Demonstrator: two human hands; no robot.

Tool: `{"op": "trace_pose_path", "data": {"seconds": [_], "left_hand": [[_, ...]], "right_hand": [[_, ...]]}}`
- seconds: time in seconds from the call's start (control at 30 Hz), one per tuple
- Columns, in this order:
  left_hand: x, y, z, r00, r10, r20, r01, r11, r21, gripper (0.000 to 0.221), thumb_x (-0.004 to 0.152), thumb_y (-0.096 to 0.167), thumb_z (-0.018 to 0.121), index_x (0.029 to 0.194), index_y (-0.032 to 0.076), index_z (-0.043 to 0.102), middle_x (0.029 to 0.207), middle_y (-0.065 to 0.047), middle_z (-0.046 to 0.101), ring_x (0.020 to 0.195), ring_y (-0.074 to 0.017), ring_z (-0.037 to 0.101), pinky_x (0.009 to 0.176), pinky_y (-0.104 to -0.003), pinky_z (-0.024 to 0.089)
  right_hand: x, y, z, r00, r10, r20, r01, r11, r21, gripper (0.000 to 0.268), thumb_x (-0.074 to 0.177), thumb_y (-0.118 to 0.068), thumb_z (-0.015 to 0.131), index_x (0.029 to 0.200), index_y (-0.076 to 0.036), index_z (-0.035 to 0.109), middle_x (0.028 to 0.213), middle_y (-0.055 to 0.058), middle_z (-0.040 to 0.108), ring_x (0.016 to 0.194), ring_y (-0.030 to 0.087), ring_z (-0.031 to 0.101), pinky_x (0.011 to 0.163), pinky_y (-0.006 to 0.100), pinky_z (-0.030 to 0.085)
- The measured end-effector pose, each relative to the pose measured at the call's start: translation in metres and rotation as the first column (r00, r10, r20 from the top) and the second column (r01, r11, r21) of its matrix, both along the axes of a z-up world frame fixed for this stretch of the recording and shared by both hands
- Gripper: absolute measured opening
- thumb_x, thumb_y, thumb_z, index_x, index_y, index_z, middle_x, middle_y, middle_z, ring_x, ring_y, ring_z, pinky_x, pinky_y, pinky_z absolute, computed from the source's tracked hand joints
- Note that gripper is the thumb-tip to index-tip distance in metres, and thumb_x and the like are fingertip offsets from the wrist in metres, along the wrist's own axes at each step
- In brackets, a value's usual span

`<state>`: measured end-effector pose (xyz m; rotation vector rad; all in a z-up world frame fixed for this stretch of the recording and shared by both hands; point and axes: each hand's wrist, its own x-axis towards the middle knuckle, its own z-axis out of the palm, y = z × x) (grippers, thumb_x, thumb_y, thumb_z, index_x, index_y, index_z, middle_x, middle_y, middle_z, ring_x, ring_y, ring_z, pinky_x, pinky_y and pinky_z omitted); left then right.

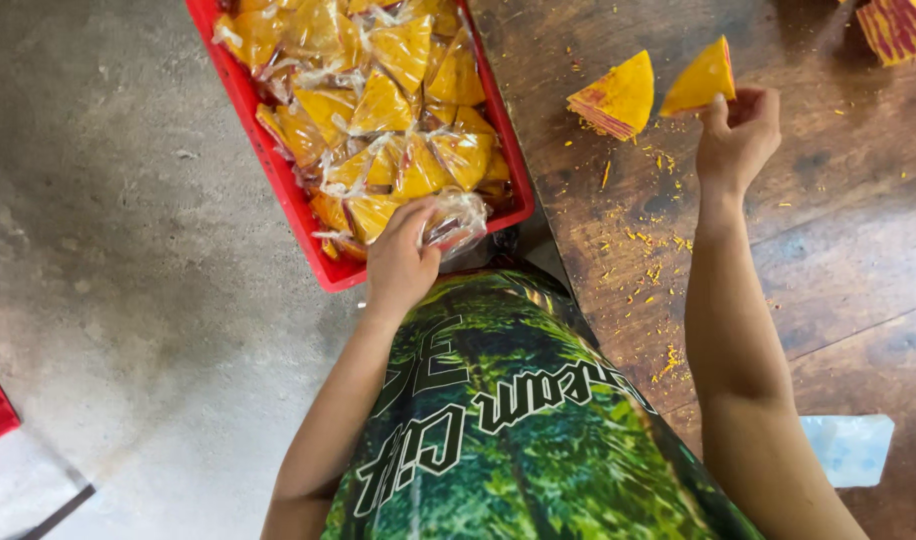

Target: The person packages cake slices by taking them from a table, inserting each slice into a plastic bag by hand, and placing the wrapped slices into a plastic crate.

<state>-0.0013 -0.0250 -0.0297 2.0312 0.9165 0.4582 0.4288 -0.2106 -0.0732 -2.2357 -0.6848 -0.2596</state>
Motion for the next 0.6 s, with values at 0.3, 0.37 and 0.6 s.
{"op": "trace_pose_path", "data": {"seconds": [0.3,0.37,0.6], "left_hand": [[0.034,0.020,-0.020,0.997,0.070,-0.042,-0.079,0.950,-0.302,0.050,0.079,0.005,0.066,0.129,0.007,0.068,0.133,-0.012,0.066,0.123,-0.0297,0.065,0.104,-0.038,0.051],[0.033,0.024,-0.011,0.977,0.211,-0.016,-0.200,0.895,-0.399,0.060,0.079,0.005,0.065,0.138,0.004,0.056,0.130,-0.013,0.066,0.115,-0.0297,0.069,0.099,-0.038,0.054],[0.022,0.008,0.030,0.992,-0.117,0.041,0.111,0.986,0.126,0.064,0.079,0.000,0.061,0.142,0.004,0.055,0.149,-0.011,0.055,0.127,-0.0339,0.063,0.099,-0.038,0.055]], "right_hand": [[-0.230,0.078,0.093,0.680,0.722,-0.124,-0.727,0.687,0.016,0.033,0.096,-0.005,0.072,0.129,-0.003,0.066,0.108,0.016,0.071,0.087,0.027,0.072,0.076,0.037,0.060],[-0.248,0.082,0.098,0.606,0.781,-0.149,-0.794,0.605,-0.062,0.034,0.092,-0.005,0.072,0.126,-0.003,0.069,0.093,0.015,0.070,0.077,0.030,0.070,0.071,0.040,0.059],[-0.241,0.107,0.097,0.496,0.760,-0.421,-0.864,0.383,-0.326,0.035,0.093,-0.023,0.073,0.124,-0.006,0.066,0.085,0.016,0.070,0.075,0.035,0.070,0.067,0.045,0.055]]}}
